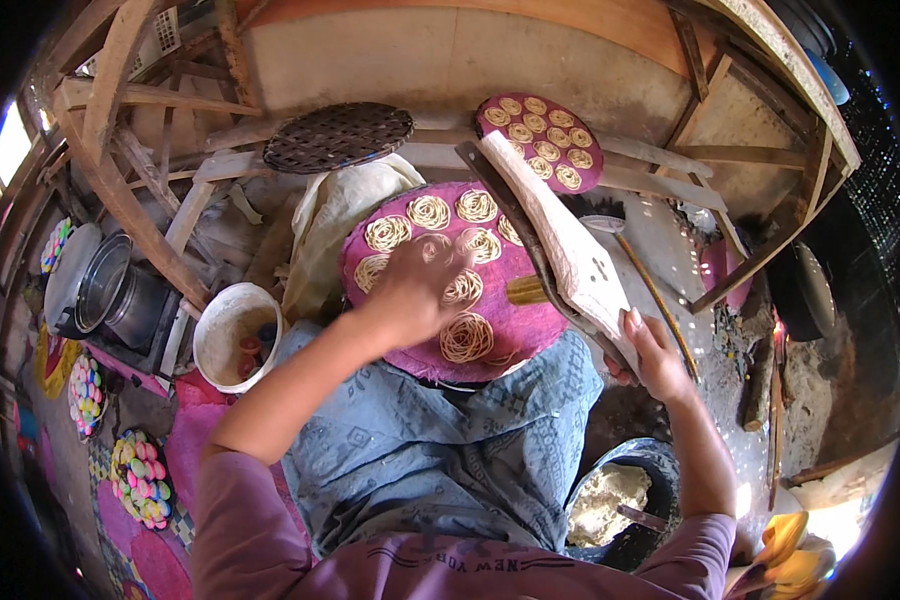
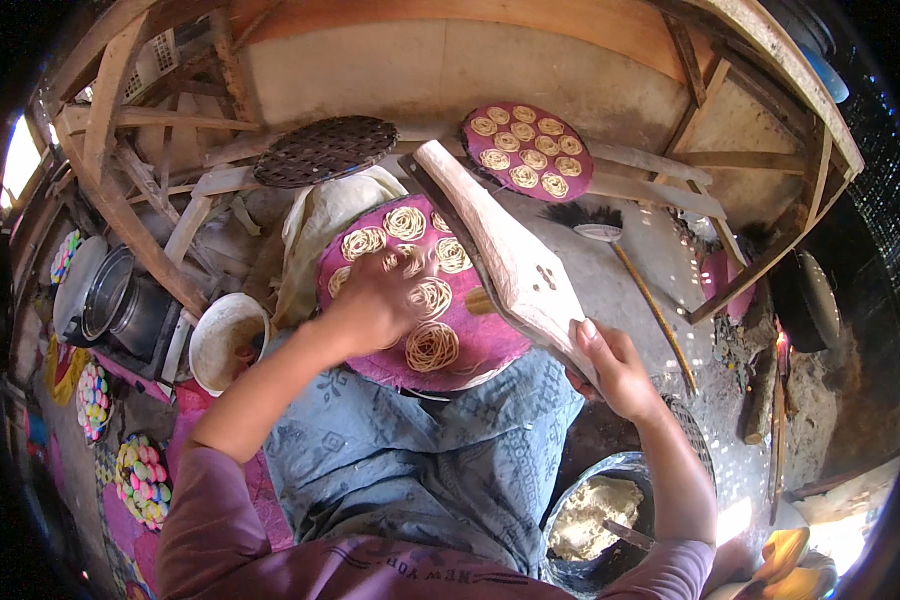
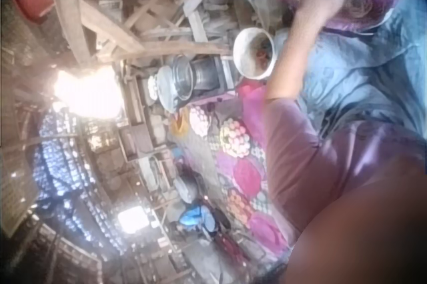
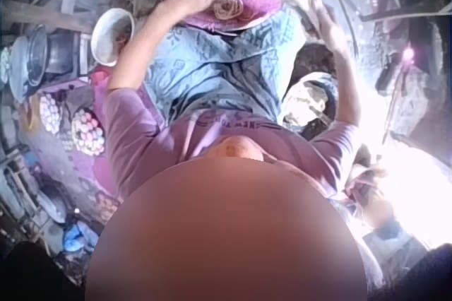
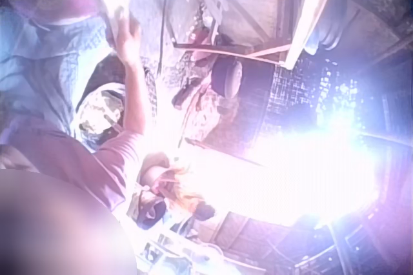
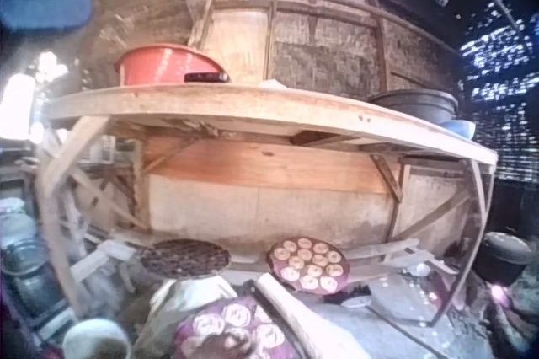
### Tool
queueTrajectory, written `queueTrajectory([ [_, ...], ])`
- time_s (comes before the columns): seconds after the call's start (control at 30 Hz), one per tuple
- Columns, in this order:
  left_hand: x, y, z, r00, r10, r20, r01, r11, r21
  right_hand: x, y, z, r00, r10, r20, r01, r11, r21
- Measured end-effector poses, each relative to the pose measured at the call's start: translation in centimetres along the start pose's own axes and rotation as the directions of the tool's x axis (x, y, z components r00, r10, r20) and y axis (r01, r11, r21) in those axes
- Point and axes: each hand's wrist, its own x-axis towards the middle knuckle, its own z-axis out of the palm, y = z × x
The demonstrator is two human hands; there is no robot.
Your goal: The person scoops dough from a bowl, loads it into a manual press, and squeezes the handle to extrude noodles onto a purple mat. They repeat this process to form multiple spiral-shaped noodle nests.
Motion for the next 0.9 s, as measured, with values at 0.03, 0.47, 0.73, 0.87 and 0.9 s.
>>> queueTrajectory([
  [0.03, 1.5, -0.5, -1.0, 0.991, -0.114, -0.071, 0.075, 0.909, -0.410, 0.0, -0.5, -0.1, 1.000, 0.021, -0.014, -0.021, 1.000, -0.001],
  [0.47, 17.9, -6.0, 2.8, 0.904, -0.424, 0.053, -0.399, -0.881, -0.254, 10.3, -5.9, -3.6, 0.911, 0.377, 0.167, -0.335, 0.913, -0.231],
  [0.73, 18.2, -7.9, 4.9, 0.883, -0.467, 0.044, -0.453, -0.872, -0.184, 12.4, -6.1, -2.5, 0.919, 0.395, 0.000, -0.363, 0.846, -0.390],
  [0.87, 18.7, -6.4, 3.8, 0.834, -0.473, 0.284, -0.448, -0.881, -0.152, 11.2, -8.6, -3.6, 0.906, 0.416, -0.081, -0.407, 0.801, -0.439],
  [0.9, 18.9, -6.1, 3.6, 0.857, -0.447, 0.256, -0.435, -0.894, -0.105, 11.2, -9.0, -3.7, 0.903, 0.401, -0.155, -0.424, 0.769, -0.478],
])
